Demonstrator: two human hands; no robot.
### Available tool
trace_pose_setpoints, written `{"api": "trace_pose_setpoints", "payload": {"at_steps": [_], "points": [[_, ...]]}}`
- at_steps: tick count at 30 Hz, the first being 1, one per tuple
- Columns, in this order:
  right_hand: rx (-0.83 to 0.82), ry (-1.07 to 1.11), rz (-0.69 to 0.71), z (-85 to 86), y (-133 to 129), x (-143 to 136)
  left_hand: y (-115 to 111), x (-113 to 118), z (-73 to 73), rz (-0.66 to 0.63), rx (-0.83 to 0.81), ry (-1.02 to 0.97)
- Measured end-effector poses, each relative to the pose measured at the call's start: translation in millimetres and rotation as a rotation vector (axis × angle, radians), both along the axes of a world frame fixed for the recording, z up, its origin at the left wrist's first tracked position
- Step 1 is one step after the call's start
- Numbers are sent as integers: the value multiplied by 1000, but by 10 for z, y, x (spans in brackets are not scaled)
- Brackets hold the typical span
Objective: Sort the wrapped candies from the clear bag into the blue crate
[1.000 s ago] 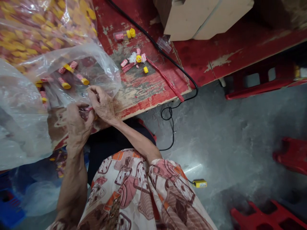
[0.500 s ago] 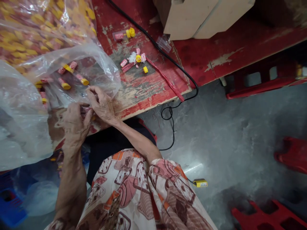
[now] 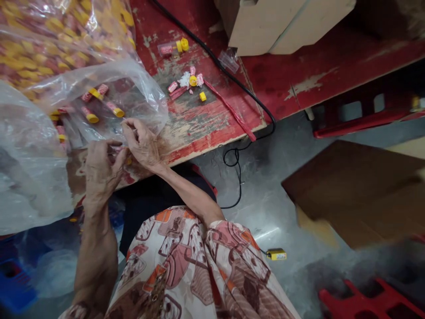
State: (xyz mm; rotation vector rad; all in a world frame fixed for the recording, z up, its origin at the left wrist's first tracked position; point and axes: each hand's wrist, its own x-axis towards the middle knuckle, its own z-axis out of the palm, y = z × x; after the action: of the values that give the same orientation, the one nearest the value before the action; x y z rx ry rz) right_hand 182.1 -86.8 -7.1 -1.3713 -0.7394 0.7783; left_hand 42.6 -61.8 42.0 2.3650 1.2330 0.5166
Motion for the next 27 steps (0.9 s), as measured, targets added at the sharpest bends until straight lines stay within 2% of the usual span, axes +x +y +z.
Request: {"api": "trace_pose_setpoints", "payload": {"at_steps": [5,9,12,16,22,24,27], "points": [[-22,-11,1,25,0,2,-64,42,25,68,19,-3],[-53,-4,30,66,-20,7,-123,75,124,132,-67,-33],[-71,0,50,89,-32,15,-137,79,186,148,-64,-40],[-96,-19,60,121,-42,23,-123,96,157,113,-40,13],[-101,-45,64,177,-65,29,-60,72,165,34,-136,28],[-74,-38,53,183,-70,31,-68,63,169,46,-145,15],[-72,-42,46,184,-69,33,-120,64,133,131,-104,-23]]}}
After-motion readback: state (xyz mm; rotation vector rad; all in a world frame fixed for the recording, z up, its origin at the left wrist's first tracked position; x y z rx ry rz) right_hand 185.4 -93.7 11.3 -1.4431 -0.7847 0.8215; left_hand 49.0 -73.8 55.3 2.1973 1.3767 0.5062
